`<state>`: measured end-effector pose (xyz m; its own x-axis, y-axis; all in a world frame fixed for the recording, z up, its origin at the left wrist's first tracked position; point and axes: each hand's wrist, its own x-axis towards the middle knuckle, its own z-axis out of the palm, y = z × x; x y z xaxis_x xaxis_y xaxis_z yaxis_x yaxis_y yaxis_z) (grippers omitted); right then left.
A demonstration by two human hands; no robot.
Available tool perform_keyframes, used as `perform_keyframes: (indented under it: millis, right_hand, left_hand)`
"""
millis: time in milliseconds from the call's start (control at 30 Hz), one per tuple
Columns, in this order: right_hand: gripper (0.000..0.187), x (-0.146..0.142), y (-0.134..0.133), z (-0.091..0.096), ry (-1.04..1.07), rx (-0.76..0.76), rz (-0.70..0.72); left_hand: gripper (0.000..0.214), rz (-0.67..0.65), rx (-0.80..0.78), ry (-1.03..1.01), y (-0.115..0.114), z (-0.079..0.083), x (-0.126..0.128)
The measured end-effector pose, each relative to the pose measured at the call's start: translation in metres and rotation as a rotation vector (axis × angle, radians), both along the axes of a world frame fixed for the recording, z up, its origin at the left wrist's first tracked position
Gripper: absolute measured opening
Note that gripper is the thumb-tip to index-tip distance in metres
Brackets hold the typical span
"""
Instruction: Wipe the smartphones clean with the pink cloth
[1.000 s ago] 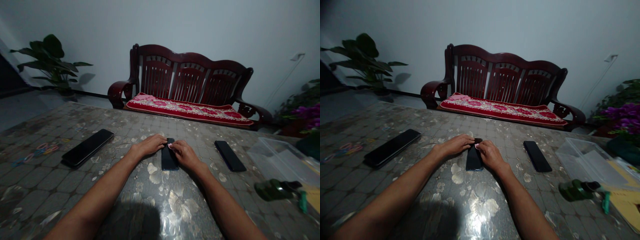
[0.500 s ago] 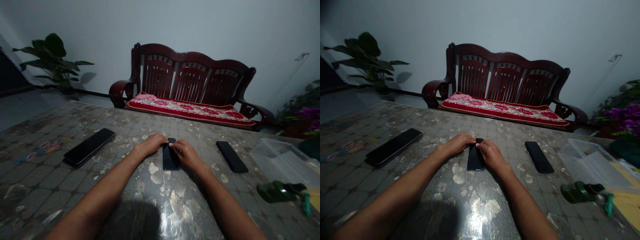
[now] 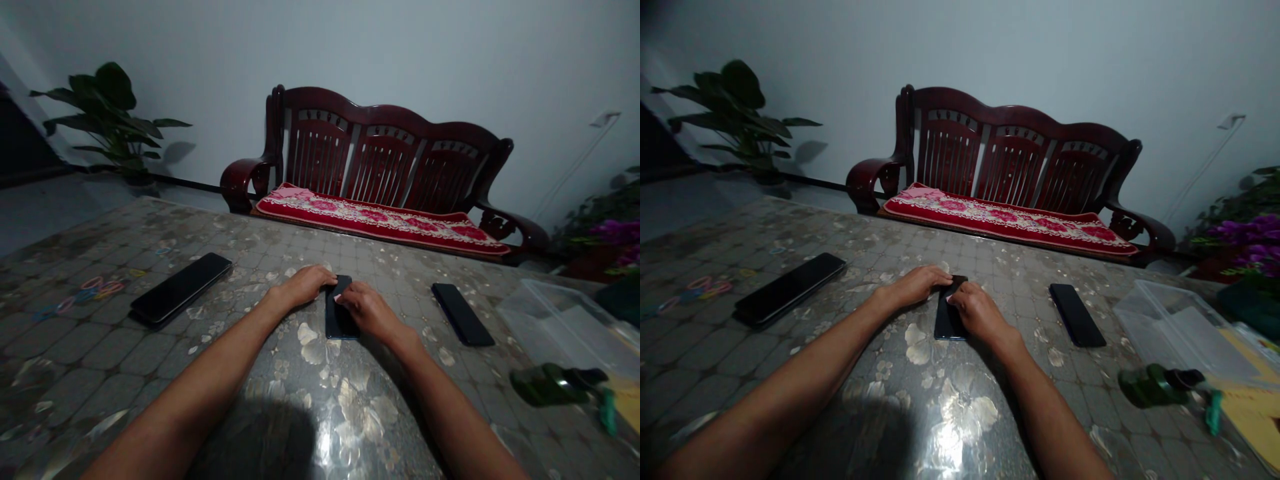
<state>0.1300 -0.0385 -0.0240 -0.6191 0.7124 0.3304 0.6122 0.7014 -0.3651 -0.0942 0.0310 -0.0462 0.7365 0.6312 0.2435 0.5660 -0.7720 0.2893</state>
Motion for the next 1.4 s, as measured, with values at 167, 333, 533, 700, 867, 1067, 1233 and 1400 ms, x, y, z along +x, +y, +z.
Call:
perform_keyframes:
  millis: [167, 333, 533, 700, 867, 1067, 1233, 1400]
  right_hand:
    - [0.024, -0.006, 0.018, -0.012, 0.031, 0.025, -0.084]
    - [0.028, -0.016, 0.013, -0.011, -0.063, 0.057, -0.057]
    - [0.032, -0.019, 0.002, -0.003, -0.067, 0.026, 0.073]
    - [0.034, -0.021, 0.005, -0.005, 0.02, 0.016, -0.042]
    - [0.028, -0.026, 0.009, -0.007, 0.01, 0.012, -0.101]
    - [0.033, -0.028, 0.008, -0.003, -0.092, 0.067, 0.009]
    - [0.034, -0.023, 0.004, -0.003, -0.014, -0.008, 0.151]
    - [0.039, -0.016, 0.006, -0.012, 0.107, 0.056, 0.061]
  left_hand:
    - [0.057, -0.04, -0.023, -0.017, 0.005, -0.001, -0.003]
    - [0.051, -0.029, -0.056, -0.037, 0.005, 0.002, -0.004]
    - [0.057, 0.004, -0.08, -0.036, 0.006, -0.001, -0.003]
    - [0.058, -0.014, -0.087, -0.039, 0.007, -0.001, -0.006]
    - [0.059, -0.032, -0.071, -0.041, 0.007, 0.0, -0.008]
    - [0.061, -0.057, -0.081, -0.056, 0.009, -0.004, -0.006]
    - [0.062, -0.02, -0.058, -0.05, 0.01, -0.01, -0.007]
    - [0.054, -0.016, -0.047, -0.037, 0.01, -0.01, -0.006]
